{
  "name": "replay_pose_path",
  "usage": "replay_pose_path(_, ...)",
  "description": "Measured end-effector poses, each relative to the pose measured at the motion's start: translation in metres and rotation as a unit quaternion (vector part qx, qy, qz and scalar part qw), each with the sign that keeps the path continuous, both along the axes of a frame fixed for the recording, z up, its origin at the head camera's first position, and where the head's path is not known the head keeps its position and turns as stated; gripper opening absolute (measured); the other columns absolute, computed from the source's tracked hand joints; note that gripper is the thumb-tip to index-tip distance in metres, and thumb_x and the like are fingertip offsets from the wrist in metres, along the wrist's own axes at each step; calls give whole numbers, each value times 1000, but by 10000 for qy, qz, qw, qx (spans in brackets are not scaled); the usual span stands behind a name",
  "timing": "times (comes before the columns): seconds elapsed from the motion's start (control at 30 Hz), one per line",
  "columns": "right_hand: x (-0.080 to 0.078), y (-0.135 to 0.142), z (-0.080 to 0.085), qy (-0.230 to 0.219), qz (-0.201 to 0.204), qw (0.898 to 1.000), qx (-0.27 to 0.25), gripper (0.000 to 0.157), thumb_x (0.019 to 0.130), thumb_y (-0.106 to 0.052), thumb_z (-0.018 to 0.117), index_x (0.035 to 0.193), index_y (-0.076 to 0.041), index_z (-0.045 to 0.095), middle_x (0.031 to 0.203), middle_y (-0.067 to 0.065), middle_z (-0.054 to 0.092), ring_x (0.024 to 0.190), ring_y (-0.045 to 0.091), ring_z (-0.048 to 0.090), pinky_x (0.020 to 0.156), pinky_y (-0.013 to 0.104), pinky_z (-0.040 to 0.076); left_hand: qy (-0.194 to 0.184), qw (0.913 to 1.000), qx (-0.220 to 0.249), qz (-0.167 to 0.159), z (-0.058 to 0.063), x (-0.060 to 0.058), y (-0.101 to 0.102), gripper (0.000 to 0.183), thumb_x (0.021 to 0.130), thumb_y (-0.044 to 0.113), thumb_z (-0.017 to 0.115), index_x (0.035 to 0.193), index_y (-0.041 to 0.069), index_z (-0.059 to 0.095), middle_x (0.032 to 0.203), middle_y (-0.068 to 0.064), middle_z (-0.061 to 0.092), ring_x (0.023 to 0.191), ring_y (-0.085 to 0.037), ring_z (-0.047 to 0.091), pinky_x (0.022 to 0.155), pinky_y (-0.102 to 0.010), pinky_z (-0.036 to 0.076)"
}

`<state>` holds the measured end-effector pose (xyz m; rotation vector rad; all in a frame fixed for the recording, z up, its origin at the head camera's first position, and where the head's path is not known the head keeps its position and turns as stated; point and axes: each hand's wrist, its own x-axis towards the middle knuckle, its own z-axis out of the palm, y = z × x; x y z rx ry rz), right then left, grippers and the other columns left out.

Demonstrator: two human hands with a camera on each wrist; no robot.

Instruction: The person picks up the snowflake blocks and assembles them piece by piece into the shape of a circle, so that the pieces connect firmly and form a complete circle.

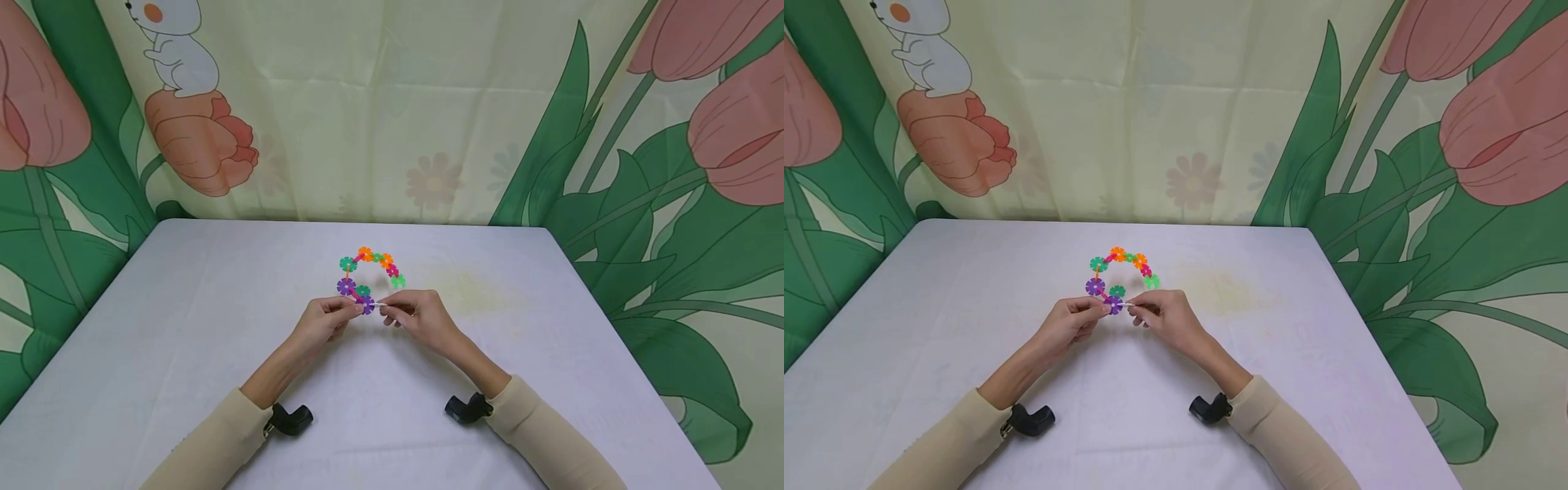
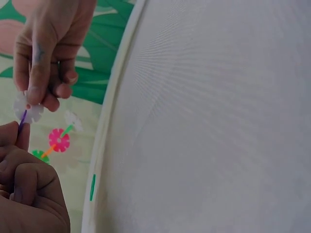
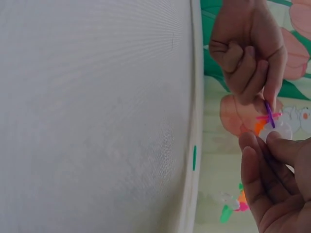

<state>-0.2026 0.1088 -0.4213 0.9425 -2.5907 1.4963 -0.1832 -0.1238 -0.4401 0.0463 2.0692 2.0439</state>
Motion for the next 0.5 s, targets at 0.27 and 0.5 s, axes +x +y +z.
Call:
replay_pose_path(0.27, 2, -2, 0, 585, -239, 9980, 63, 11, 93, -7, 80, 102, -1, 83, 83, 11, 81, 72, 26, 78, 65, 21, 59, 139, 9998, -95, -45, 1, -1, 0, 18, 103, 23, 70, 102, 6, 75, 65, 6, 44, 58, -11, 35, 54, -24, 29)
replay_pose_path(0.5, 4, -5, -1, 1120, -367, 9929, -136, 10, 93, -8, 81, 101, -3, 84, 81, 13, 81, 67, 18, 77, 60, 22, 58, 53, 10000, -4, 26, 2, 0, 2, 20, 105, 25, 68, 109, 7, 75, 63, 7, 41, 57, -11, 32, 53, -24, 27)
